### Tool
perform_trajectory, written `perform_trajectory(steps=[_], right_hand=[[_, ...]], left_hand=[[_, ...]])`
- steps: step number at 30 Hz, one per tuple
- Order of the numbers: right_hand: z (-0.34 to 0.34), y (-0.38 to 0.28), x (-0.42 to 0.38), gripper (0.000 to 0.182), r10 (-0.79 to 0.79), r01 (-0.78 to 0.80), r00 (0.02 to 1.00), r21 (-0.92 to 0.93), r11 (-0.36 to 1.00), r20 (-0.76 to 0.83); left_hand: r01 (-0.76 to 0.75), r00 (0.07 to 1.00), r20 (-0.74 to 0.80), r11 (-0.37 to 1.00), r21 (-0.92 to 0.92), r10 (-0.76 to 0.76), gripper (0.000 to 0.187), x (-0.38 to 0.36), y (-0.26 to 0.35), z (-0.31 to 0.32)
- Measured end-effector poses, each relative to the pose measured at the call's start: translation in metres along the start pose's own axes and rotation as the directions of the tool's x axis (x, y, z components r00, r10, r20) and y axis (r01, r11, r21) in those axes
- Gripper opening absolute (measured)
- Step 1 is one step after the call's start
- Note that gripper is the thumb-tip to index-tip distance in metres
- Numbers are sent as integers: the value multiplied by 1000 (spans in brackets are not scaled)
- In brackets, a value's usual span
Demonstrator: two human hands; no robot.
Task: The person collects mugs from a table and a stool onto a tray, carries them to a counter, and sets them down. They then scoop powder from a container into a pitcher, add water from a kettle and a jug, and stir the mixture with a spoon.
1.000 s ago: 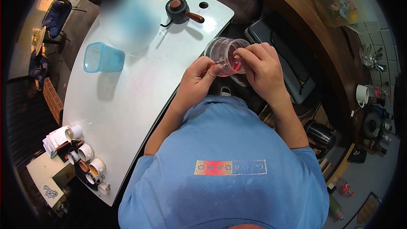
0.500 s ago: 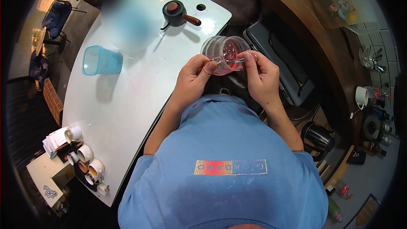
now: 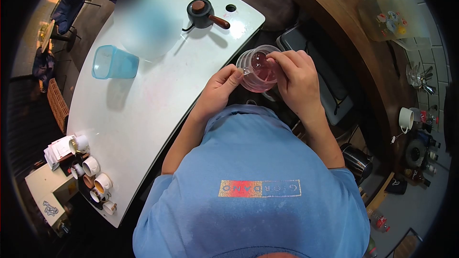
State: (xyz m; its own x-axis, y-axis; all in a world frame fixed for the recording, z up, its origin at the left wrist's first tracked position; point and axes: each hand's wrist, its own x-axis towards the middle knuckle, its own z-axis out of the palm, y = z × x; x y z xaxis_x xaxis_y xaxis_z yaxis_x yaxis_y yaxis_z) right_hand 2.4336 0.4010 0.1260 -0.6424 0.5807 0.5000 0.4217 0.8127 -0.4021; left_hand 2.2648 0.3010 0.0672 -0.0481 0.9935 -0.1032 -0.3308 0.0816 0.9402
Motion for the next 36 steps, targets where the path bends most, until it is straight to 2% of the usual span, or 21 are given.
perform_trajectory(steps=[2, 4, 8, 11, 14, 16, 20, 23, 25, 28, 32, 34, 36], right_hand=[[2, 1, 0, 12, -1, 1, 1000, 9, 1000, -1], [5, 0, 1, 13, 59, -60, 998, 173, 983, 8], [-1, -3, 2, 13, 41, -55, 996, 205, 977, 75], [-9, -5, 4, 13, 18, -44, 991, 193, 980, 131], [-12, -5, 5, 13, 40, -54, 988, 97, 994, 147], [-11, -3, 4, 12, 15, -14, 993, -9, 1000, 116], [-5, -3, 5, 10, -10, 14, 998, -73, 997, 54], [2, -5, 6, 10, -35, 35, 999, -11, 999, 39], [6, -7, 7, 11, -26, 18, 998, 168, 986, 50], [7, -14, 6, 13, -26, -2, 994, 257, 966, 108], [1, -15, 5, 14, -10, -41, 981, 258, 965, 194], [0, -14, 6, 14, -25, 9, 978, 78, 997, 205], [2, -13, 6, 13, -35, 27, 987, 54, 998, 158]], left_hand=[[12, 1000, -1, 1000, -18, -12, 26, 0, -4, -2], [29, 1000, -5, 998, -64, -29, 27, 0, -10, -6], [22, 1000, -7, 997, -76, -23, 27, 0, -16, -12], [-8, 1000, -16, 998, -65, 7, 27, -1, -12, -10], [-50, 999, -4, 999, -11, 49, 27, -3, -8, -5], [-29, 999, -19, 998, 52, 30, 28, -4, -7, -4], [-32, 999, -3, 999, 40, 32, 28, -7, -2, -3], [-37, 999, -6, 997, 61, 37, 29, -9, -2, -5], [-28, 999, -13, 999, 39, 29, 29, -10, 0, -6], [-31, 999, -31, 998, 48, 32, 28, -12, -1, -9], [-27, 998, -48, 999, 31, 28, 28, -13, -2, -12], [-33, 998, -47, 999, 34, 34, 27, -13, -3, -14], [-23, 999, -39, 999, 41, 25, 27, -13, -2, -14]])
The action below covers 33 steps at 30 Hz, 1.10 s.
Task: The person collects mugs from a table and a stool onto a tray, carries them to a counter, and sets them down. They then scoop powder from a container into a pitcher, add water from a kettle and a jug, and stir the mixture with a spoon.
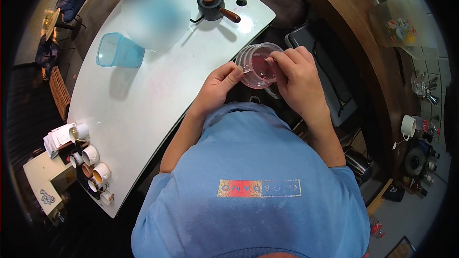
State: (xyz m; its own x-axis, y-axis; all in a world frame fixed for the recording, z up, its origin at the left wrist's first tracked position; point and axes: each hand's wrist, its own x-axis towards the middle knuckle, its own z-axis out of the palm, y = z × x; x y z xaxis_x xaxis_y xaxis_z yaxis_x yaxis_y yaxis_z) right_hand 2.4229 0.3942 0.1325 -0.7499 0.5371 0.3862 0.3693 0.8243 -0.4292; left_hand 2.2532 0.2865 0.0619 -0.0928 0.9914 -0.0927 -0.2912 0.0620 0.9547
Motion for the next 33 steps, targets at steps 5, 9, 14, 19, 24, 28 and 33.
perform_trajectory(steps=[5, 9, 14, 19, 24, 28, 33], right_hand=[[9, 3, 1, 12, -28, 38, 994, 94, 995, -105], [3, 1, -3, 12, 46, -36, 998, 218, 975, -42], [-4, 9, -4, 10, -16, 18, 999, 34, 999, -46], [-28, 3, 1, 11, -151, 180, 914, 44, 983, -377], [-23, 3, -8, 15, -179, 330, 716, 102, 938, -675], [-11, 4, -12, 20, -320, 341, 801, -55, 939, -506], [-2, 5, -9, 21, -312, 374, 753, -12, 927, -579]], left_hand=[[7, 1000, 15, 1000, -25, -7, 27, 4, 1, 2], [4, 1000, 14, 999, -36, -4, 28, 7, 0, 2], [0, 999, 37, 1000, -25, 1, 28, 12, -5, 3], [76, 995, -55, 983, -167, -86, 29, 13, -11, -7], [47, 994, -87, 983, -176, -63, 30, 15, -6, -13], [24, 993, -111, 984, -174, -44, 31, 14, -3, -17], [-48, 989, -146, 982, -185, 21, 32, 9, -9, -21]])
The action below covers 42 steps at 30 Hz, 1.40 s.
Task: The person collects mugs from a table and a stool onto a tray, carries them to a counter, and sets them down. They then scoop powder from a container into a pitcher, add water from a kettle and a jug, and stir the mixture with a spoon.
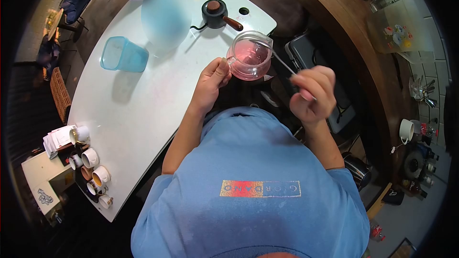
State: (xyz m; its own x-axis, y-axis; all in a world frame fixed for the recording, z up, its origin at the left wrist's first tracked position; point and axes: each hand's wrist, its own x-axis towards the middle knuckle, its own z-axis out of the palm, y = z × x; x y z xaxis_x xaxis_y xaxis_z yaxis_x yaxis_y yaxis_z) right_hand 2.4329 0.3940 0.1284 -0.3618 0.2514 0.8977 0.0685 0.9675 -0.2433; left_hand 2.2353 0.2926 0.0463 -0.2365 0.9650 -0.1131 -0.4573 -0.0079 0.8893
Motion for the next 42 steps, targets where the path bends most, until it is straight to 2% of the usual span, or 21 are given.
perform_trajectory(steps=[1, 2, 4, 5, 6, 7, 8, 10, 11, 13, 14, 15, 20, 24, 28, 30, 40, 42], right_hand=[[-2, 2, -2, 21, -39, 41, 997, 18, 999, -72], [0, 4, -2, 21, -44, 46, 996, 23, 999, -73], [8, 6, -1, 19, 57, -50, 995, 82, 995, -86], [14, 10, -4, 19, 55, -48, 994, 84, 995, -91], [21, 18, -10, 19, 348, -291, 903, 237, 927, -252], [28, 26, -12, 19, 616, -471, 708, 419, 776, -345], [30, 34, -10, 19, 613, -466, 710, 422, 778, -345], [31, 54, -9, 21, 754, -651, 618, 392, 650, -223], [38, 64, -13, 21, 753, -646, 618, 401, 650, -226], [58, 83, -34, 21, 838, -764, 539, 366, 531, -92], [68, 90, -45, 20, 874, -818, 483, 326, 473, -55], [81, 99, -58, 21, 858, -793, 512, 361, 491, -44], [128, 128, -98, 25, 919, -884, 381, 333, 328, 106], [146, 127, -99, 27, 935, -914, 330, 291, 281, 132], [157, 127, -105, 23, 949, -936, 306, 205, 285, 80], [158, 127, -110, 19, 837, -832, 547, -138, 538, -37], [155, 124, -118, 20, 782, -765, 622, -221, 604, -15], [153, 122, -117, 20, 733, -702, 680, -303, 644, -20]], left_hand=[[1, 1000, -12, 1000, 2, -1, 32, 0, 0, 0], [-4, 1000, -16, 1000, 2, 4, 32, 1, 0, 0], [2, 999, -37, 1000, 15, -2, 33, -2, 0, 0], [-1, 999, -37, 1000, 20, 2, 33, -4, 1, -1], [22, 999, -34, 1000, 18, -21, 33, -6, 1, -3], [45, 998, -33, 999, 15, -44, 33, -7, 1, -4], [39, 999, -34, 999, 17, -39, 33, -9, 0, -7], [38, 999, -8, 999, 19, -38, 33, -13, -2, -14], [33, 999, -9, 999, 29, -33, 33, -15, 0, -16], [33, 998, -61, 999, 33, -31, 33, -22, 3, -16], [-4, 999, -39, 997, 74, 7, 33, -25, 6, -19], [-6, 999, -37, 997, 82, 9, 33, -28, 8, -20], [9, 995, -103, 993, 114, 3, 32, -44, 13, -37], [-33, 990, -134, 990, 140, 52, 32, -55, 19, -45], [-26, 984, -172, 990, 137, 50, 32, -63, 22, -51], [-24, 980, -192, 992, 122, 47, 32, -65, 22, -53], [-41, 988, -142, 993, 114, 58, 34, -58, 25, -54], [-49, 991, -120, 994, 101, 61, 34, -55, 25, -52]])
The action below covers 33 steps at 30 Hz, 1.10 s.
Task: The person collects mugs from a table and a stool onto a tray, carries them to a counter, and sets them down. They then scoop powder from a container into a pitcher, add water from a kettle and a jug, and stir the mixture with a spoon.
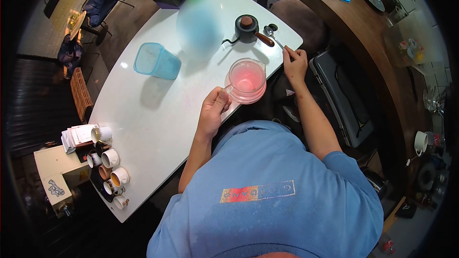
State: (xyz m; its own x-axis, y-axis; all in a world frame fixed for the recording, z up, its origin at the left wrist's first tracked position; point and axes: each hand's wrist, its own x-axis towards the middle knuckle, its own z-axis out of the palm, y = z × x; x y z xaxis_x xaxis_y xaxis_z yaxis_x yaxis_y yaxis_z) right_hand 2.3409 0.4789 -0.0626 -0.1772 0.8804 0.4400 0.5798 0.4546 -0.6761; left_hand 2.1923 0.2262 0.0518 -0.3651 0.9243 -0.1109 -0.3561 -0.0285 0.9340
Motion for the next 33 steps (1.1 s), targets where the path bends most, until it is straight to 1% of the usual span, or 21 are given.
perform_trajectory(steps=[1, 3, 4, 5, 6, 7, 8, 9, 11, 12, 14, 15, 17, 19, 21, 22, 24, 27, 30, 31, 33], right_hand=[[-3, -3, 0, 20, 4, -4, 1000, -5, 1000, -7], [-12, -14, 1, 22, -14, 31, 987, 108, 994, -157], [-23, -25, 2, 22, 64, -45, 994, 209, 977, -89], [-31, -31, 0, 22, 68, -47, 993, 204, 978, -96], [-40, -36, -3, 21, 56, -51, 998, 438, 898, 0], [-50, -43, -7, 22, 20, -74, 996, 642, 763, 90], [-63, -51, -13, 24, -46, -70, 988, 686, 724, 149], [-79, -61, -16, 34, -139, -63, 964, 703, 708, 226], [-88, -67, -28, 56, -184, -159, 935, 820, 549, 304], [-94, -70, -32, 56, -178, -153, 938, 818, 554, 296], [-106, -73, -36, 79, -214, -256, 883, 809, 529, 419], [-110, -74, -37, 79, -208, -249, 888, 809, 533, 411], [-117, -73, -37, 87, -142, -283, 902, 807, 518, 407], [-123, -62, -36, 88, -124, -263, 916, 804, 534, 382], [-130, -51, -35, 89, -104, -246, 928, 798, 550, 358], [-133, -46, -35, 89, -97, -240, 933, 798, 553, 348], [-140, -37, -36, 89, -85, -232, 939, 796, 559, 333], [-146, -28, -36, 87, -61, -253, 939, 803, 540, 337], [-153, -25, -31, 85, -64, -184, 963, 810, 556, 263], [-160, -27, -29, 86, -65, -195, 957, 793, 577, 283], [-167, -24, -25, 86, -67, -202, 952, 775, 599, 300]], left_hand=[[2, 1000, 9, 1000, 0, -2, 34, 1, 0, 1], [-3, 999, 42, 1000, 7, 3, 33, 6, 0, 4], [-4, 999, 52, 1000, 8, 4, 33, 9, 0, 6], [-11, 998, 54, 1000, -11, 12, 33, 12, 0, 9], [-15, 998, 57, 999, -30, 16, 34, 13, -1, 12], [-8, 998, 67, 999, -33, 10, 34, 15, -1, 16], [-5, 995, 102, 999, -54, 11, 34, 18, -1, 20], [-3, 990, 137, 997, -75, 13, 33, 22, -1, 24], [31, 983, 182, 997, -75, -17, 32, 30, -2, 31], [61, 976, 215, 996, -69, -45, 31, 33, -2, 34], [45, 968, 249, 996, -73, -25, 31, 42, -3, 47], [28, 963, 270, 997, -78, -6, 31, 46, -4, 53], [32, 947, 321, 997, -71, -8, 30, 55, -9, 59], [36, 928, 371, 997, -65, -9, 29, 64, -8, 66], [119, 863, 482, 988, 99, -152, 31, 70, 1, 73], [121, 857, 491, 987, 102, -156, 31, 74, 7, 78], [75, 834, 500, 947, 314, -232, 30, 78, 18, 89], [106, 862, 459, 962, 252, -215, 31, 83, 19, 106], [74, 852, 477, 951, 299, -216, 32, 89, 9, 113], [69, 850, 482, 952, 299, -213, 32, 89, 6, 117], [121, 871, 426, 947, 298, -246, 36, 88, 1, 124]])
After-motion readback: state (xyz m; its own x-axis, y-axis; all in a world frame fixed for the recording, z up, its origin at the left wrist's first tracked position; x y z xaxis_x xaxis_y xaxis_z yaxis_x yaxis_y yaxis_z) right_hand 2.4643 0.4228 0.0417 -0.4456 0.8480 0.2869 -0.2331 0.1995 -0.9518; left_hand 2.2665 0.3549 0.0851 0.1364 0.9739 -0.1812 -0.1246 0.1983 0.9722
